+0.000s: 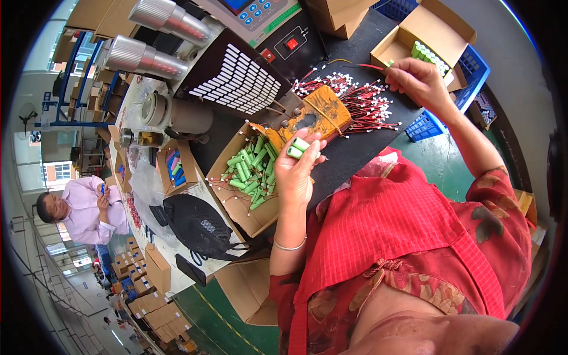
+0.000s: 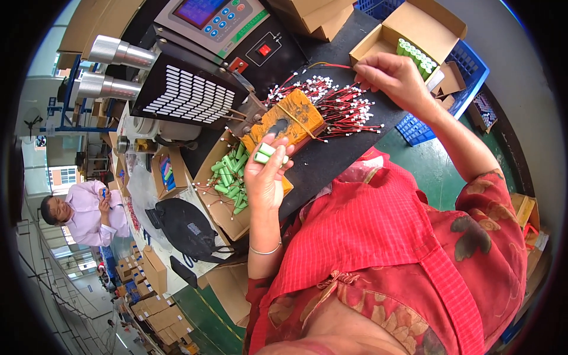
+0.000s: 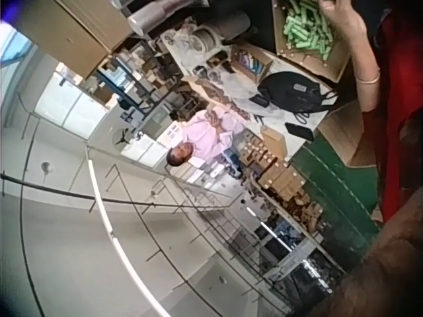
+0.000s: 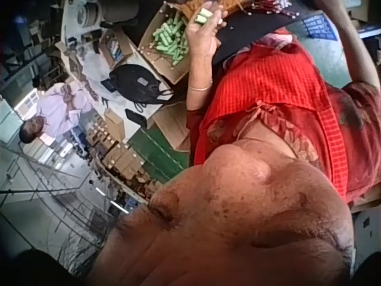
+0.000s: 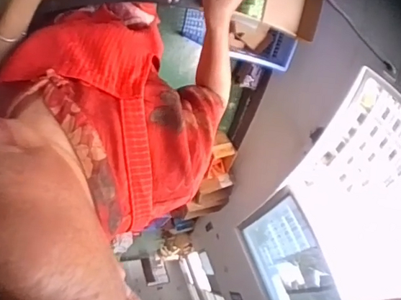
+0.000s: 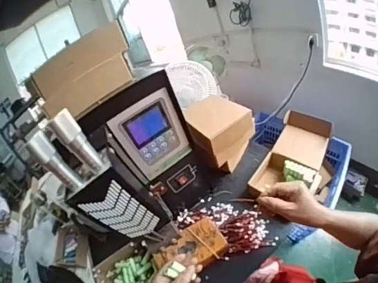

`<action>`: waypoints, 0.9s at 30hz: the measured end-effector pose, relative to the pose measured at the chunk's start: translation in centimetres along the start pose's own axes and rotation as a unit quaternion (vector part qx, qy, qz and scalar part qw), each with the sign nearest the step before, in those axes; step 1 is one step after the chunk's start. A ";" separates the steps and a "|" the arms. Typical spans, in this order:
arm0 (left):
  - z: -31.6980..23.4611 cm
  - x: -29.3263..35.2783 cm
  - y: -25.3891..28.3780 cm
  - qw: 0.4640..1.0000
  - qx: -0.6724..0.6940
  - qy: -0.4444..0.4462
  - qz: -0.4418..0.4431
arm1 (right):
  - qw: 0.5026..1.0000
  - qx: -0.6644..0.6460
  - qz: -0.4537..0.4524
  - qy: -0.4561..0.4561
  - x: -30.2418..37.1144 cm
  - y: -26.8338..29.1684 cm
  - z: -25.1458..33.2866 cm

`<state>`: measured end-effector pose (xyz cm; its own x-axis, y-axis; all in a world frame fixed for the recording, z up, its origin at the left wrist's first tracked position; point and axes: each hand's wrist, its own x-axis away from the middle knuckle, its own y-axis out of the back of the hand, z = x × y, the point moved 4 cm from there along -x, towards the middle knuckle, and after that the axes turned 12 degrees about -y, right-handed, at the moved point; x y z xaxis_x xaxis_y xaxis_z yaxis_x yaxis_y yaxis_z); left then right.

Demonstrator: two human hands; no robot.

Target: The person takes battery cells and wire connectors, attaches the wires to the battery terminals using a welding machine, and places the assembled battery packs into a box.

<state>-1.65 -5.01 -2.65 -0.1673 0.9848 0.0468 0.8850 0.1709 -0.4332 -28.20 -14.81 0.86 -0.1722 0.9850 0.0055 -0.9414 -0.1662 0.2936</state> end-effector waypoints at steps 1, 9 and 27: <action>0.1 0.0 -0.5 1.000 0.018 -0.004 0.000 | 0.999 -0.044 0.023 -0.011 0.6 -1.1 -0.1; 2.1 0.2 -0.9 0.995 0.093 -0.029 -0.008 | 0.961 -0.088 0.250 -0.082 5.2 -8.2 -4.2; -3.2 -1.7 0.1 0.845 -0.424 -0.327 -0.001 | 0.954 -0.013 0.286 -0.093 -0.5 -12.4 2.7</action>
<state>0.07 -6.62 0.07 -0.1282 0.8042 -0.5803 0.8308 0.4067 0.3801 -15.64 -13.11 -0.23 -0.6067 0.7240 0.3281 -0.7169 -0.6767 0.1676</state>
